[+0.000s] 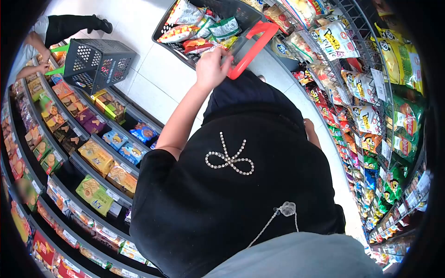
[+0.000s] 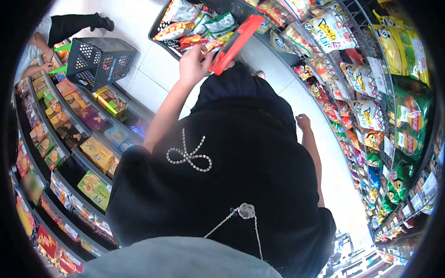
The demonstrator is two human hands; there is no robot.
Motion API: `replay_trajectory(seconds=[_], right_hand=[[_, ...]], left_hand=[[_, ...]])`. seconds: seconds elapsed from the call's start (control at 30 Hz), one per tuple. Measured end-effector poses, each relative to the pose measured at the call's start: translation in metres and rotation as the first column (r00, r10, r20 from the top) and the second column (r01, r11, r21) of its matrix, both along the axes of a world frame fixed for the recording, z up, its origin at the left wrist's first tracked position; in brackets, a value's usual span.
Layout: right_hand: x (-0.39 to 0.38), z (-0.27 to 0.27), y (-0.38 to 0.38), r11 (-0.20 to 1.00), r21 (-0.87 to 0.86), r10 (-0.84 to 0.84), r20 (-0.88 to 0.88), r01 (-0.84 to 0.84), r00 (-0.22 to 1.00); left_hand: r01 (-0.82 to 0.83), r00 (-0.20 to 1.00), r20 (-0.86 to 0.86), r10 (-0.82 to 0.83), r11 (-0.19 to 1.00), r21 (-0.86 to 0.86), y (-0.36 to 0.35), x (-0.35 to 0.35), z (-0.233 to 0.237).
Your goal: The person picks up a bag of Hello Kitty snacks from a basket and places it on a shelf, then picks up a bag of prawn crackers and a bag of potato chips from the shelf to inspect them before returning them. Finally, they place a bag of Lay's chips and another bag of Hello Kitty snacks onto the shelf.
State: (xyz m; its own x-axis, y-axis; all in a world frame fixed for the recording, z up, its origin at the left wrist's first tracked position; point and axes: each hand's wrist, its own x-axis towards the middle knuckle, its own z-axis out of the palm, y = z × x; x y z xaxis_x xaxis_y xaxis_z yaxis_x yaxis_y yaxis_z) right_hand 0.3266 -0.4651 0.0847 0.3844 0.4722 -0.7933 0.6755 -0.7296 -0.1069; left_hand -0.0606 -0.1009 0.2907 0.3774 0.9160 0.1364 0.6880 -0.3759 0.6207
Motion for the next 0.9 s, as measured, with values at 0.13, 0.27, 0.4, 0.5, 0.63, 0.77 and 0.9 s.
replay_trajectory(seconds=[0.13, 0.27, 0.4, 0.5, 0.63, 0.77, 0.9], right_hand=[[-0.023, 0.039, 0.038, 0.97, 0.075, -0.227, -0.047, 0.23, 0.973], [-0.045, 0.073, 0.092, 0.968, 0.164, -0.19, -0.029, 0.193, 0.981], [-0.046, 0.065, 0.107, 0.956, 0.21, -0.183, -0.112, 0.203, 0.977], [-0.054, 0.076, 0.11, 0.967, 0.177, -0.169, -0.082, 0.181, 0.982], [-0.061, 0.072, 0.082, 0.964, 0.104, -0.235, -0.092, 0.244, 0.968], [-0.074, 0.083, 0.051, 0.948, 0.04, -0.31, -0.106, 0.315, 0.945], [-0.092, 0.101, 0.039, 0.907, -0.059, -0.42, -0.09, 0.416, 0.903]], left_hand=[[-0.147, 0.989, -0.019, 0.145, 0.984, -0.103, 0.025, -0.023, -0.043], [-0.323, 0.944, -0.019, 0.33, 0.91, -0.26, 0.061, -0.041, -0.097], [-0.498, 0.866, -0.12, 0.486, 0.812, -0.303, 0.107, -0.068, -0.183], [-0.693, 0.706, -0.215, 0.674, 0.595, -0.408, 0.137, -0.075, -0.214], [-0.738, 0.634, -0.31, 0.709, 0.435, -0.515, 0.166, -0.078, -0.245], [-0.698, 0.577, -0.282, 0.766, 0.285, -0.657, 0.19, -0.099, -0.358], [-0.423, 0.375, -0.297, 0.878, -0.123, -0.898, 0.206, -0.075, -0.299]])
